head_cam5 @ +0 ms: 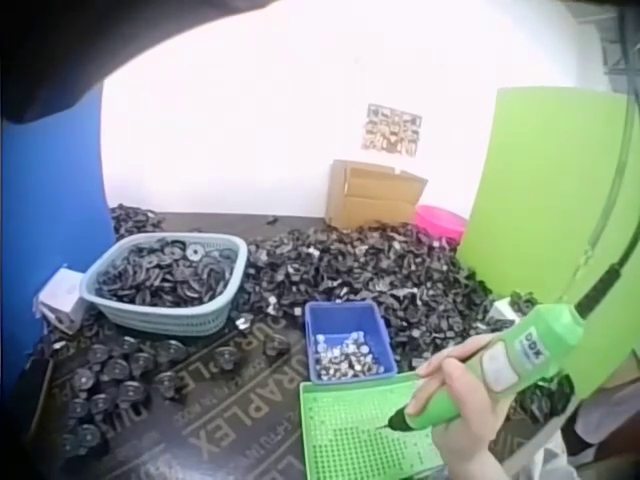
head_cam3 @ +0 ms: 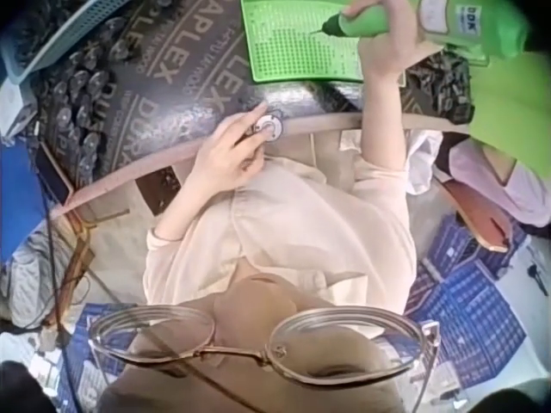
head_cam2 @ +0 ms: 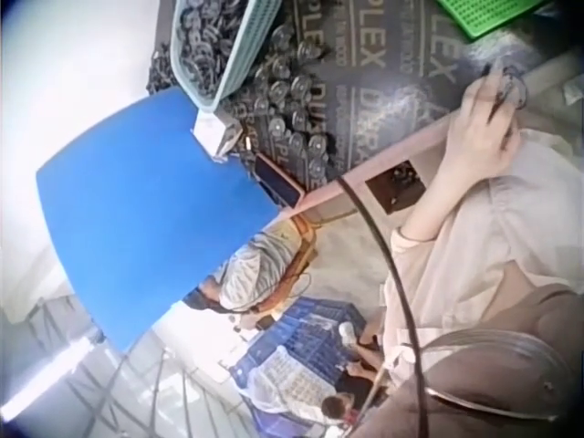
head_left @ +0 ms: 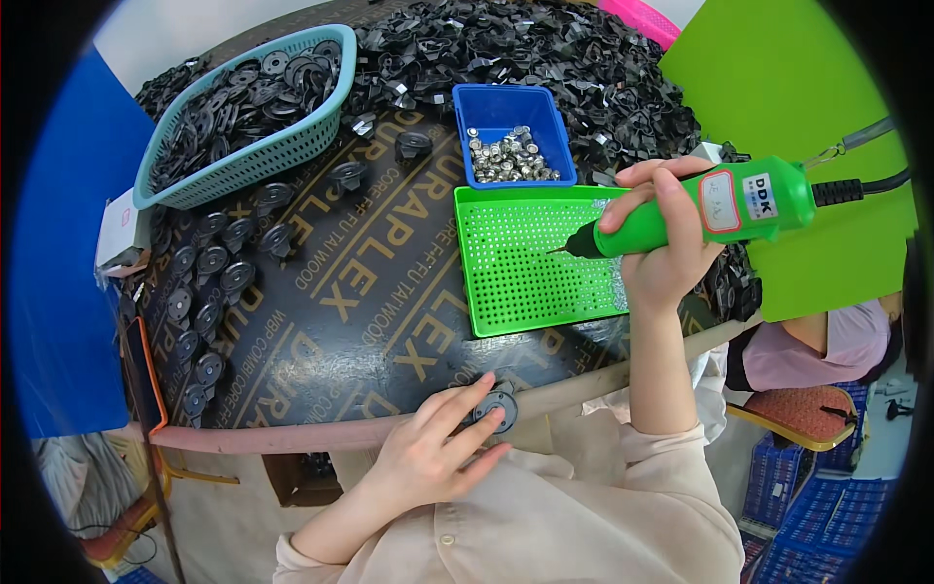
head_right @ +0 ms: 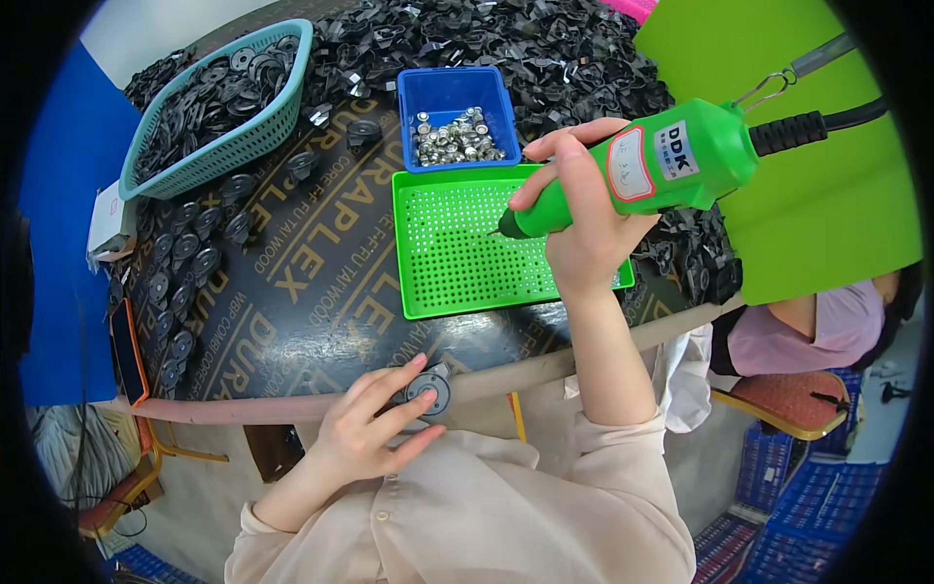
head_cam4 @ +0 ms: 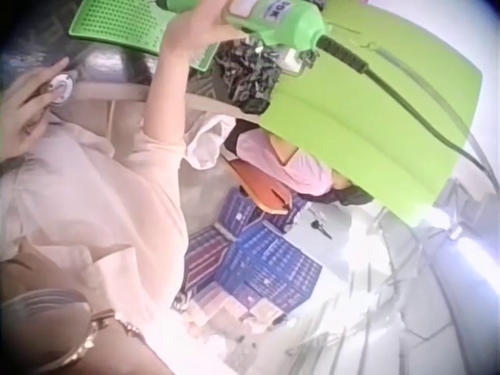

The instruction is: Using an electric screwdriver to attach small metal parts to plastic components on a factory workbench.

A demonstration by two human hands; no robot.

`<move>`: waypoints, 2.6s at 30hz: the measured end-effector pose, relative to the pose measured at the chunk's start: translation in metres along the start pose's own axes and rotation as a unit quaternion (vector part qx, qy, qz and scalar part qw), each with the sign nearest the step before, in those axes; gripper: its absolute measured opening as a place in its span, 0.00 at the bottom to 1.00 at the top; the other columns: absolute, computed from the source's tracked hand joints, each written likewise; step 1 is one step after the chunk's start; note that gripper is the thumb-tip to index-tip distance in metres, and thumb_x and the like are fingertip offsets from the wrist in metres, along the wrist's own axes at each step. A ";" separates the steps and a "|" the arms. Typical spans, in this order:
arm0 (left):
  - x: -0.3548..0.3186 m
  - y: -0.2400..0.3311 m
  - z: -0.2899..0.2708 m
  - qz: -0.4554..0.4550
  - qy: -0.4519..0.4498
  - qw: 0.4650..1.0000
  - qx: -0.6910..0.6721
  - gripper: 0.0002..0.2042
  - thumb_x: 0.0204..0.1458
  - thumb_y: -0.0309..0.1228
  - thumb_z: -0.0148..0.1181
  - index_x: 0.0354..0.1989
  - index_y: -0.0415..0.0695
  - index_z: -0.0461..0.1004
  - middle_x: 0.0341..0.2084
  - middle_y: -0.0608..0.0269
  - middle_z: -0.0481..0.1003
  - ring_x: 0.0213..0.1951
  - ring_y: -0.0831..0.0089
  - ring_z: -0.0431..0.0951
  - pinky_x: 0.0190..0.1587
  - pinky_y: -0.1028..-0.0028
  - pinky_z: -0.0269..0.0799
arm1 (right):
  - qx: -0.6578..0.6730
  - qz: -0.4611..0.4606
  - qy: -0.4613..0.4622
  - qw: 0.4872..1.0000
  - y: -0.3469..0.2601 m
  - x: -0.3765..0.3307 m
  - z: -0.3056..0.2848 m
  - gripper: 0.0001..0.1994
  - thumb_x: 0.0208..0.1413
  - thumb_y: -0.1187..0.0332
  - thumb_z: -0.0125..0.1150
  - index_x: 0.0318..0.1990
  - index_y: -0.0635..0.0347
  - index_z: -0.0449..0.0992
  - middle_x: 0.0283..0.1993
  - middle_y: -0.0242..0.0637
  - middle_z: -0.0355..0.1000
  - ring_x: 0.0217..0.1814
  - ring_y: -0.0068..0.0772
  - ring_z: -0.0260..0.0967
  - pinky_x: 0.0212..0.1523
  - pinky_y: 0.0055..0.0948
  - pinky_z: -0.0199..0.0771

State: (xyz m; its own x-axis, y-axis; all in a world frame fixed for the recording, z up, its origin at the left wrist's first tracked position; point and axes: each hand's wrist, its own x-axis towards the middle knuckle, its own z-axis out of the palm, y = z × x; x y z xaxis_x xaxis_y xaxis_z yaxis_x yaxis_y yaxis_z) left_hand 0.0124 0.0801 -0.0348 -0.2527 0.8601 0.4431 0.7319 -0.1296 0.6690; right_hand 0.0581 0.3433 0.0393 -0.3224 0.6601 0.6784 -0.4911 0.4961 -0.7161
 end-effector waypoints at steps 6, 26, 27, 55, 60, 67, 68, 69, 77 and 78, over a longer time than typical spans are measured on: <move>-0.003 -0.008 0.008 0.011 0.029 0.999 -0.012 0.21 0.35 0.27 0.76 0.42 0.42 0.79 0.53 0.47 0.74 0.40 0.57 0.80 0.41 0.67 0.78 | -0.011 0.014 -0.012 1.000 -0.002 0.000 0.002 0.06 0.56 0.76 0.53 0.38 0.72 0.68 0.28 0.50 0.74 0.16 0.32 0.71 0.28 0.30 0.75; 0.002 -0.006 0.016 0.017 0.047 0.999 0.000 0.20 0.29 0.24 0.76 0.36 0.37 0.79 0.47 0.46 0.76 0.37 0.59 0.80 0.37 0.69 0.78 | 0.078 0.103 -0.199 0.971 -0.108 -0.079 -0.013 0.12 0.59 0.71 0.48 0.45 0.63 0.55 0.37 0.54 0.68 0.18 0.43 0.71 0.18 0.39 0.75; 0.002 -0.007 0.017 0.018 0.046 0.999 0.001 0.20 0.29 0.25 0.76 0.36 0.37 0.80 0.46 0.46 0.76 0.36 0.59 0.80 0.37 0.69 0.78 | 0.077 0.103 -0.199 0.972 -0.109 -0.080 -0.011 0.12 0.59 0.71 0.48 0.45 0.63 0.55 0.37 0.54 0.68 0.18 0.43 0.71 0.18 0.39 0.75; 0.001 -0.007 0.022 0.034 0.074 0.997 0.015 0.16 0.33 0.21 0.74 0.34 0.39 0.80 0.43 0.44 0.78 0.31 0.62 0.79 0.33 0.72 0.77 | -0.027 0.018 0.012 0.999 -0.011 -0.007 -0.025 0.08 0.57 0.75 0.51 0.41 0.72 0.65 0.33 0.58 0.73 0.16 0.36 0.69 0.21 0.31 0.73; 0.002 -0.007 0.021 0.031 0.071 0.997 0.016 0.15 0.33 0.21 0.74 0.33 0.39 0.80 0.43 0.45 0.78 0.31 0.62 0.79 0.33 0.72 0.78 | -0.064 -0.002 -0.009 0.998 -0.010 -0.007 -0.021 0.09 0.56 0.75 0.51 0.41 0.74 0.64 0.32 0.58 0.73 0.16 0.36 0.70 0.22 0.31 0.73; 0.000 -0.008 0.022 0.024 0.075 0.997 0.017 0.16 0.32 0.23 0.75 0.33 0.40 0.80 0.43 0.46 0.78 0.32 0.62 0.79 0.34 0.72 0.78 | -0.030 -0.065 -0.002 0.997 -0.041 -0.011 -0.027 0.10 0.60 0.71 0.46 0.43 0.71 0.66 0.37 0.60 0.74 0.18 0.37 0.71 0.26 0.33 0.75; -0.001 -0.008 0.022 0.021 0.075 0.997 0.017 0.16 0.32 0.23 0.75 0.33 0.40 0.80 0.43 0.46 0.78 0.32 0.62 0.79 0.34 0.72 0.78 | 0.040 -0.053 -0.037 0.997 -0.054 -0.014 -0.027 0.11 0.61 0.71 0.43 0.46 0.70 0.65 0.40 0.63 0.72 0.18 0.39 0.71 0.24 0.34 0.75; -0.002 -0.009 0.021 0.027 0.069 0.997 0.029 0.16 0.35 0.26 0.74 0.36 0.41 0.80 0.44 0.48 0.78 0.35 0.64 0.79 0.34 0.73 0.78 | 0.113 -0.039 -0.071 0.990 -0.071 -0.019 -0.024 0.13 0.62 0.70 0.39 0.49 0.69 0.63 0.42 0.65 0.70 0.19 0.41 0.71 0.22 0.35 0.75; -0.002 -0.009 0.024 0.045 0.077 0.994 0.068 0.12 0.41 0.30 0.71 0.34 0.42 0.80 0.45 0.53 0.78 0.35 0.69 0.79 0.31 0.76 0.77 | 0.126 0.100 -0.240 0.957 -0.110 -0.075 -0.002 0.12 0.59 0.71 0.51 0.44 0.61 0.54 0.40 0.56 0.69 0.19 0.43 0.71 0.20 0.38 0.77; -0.002 -0.010 0.024 0.045 0.077 0.994 0.068 0.12 0.41 0.30 0.71 0.34 0.42 0.80 0.45 0.53 0.78 0.35 0.69 0.79 0.31 0.76 0.77 | 0.126 0.100 -0.241 0.957 -0.109 -0.076 0.000 0.12 0.59 0.71 0.51 0.44 0.61 0.54 0.40 0.56 0.69 0.19 0.43 0.71 0.20 0.38 0.77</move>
State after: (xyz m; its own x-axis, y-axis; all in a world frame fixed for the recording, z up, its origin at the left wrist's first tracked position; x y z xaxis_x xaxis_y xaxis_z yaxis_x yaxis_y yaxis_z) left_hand 0.0212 0.0916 -0.0567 -0.2696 0.7607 0.5905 0.8320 -0.1248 0.5406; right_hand 0.1364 0.2389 0.0662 -0.7363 0.3612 0.5722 -0.5405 0.1950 -0.8185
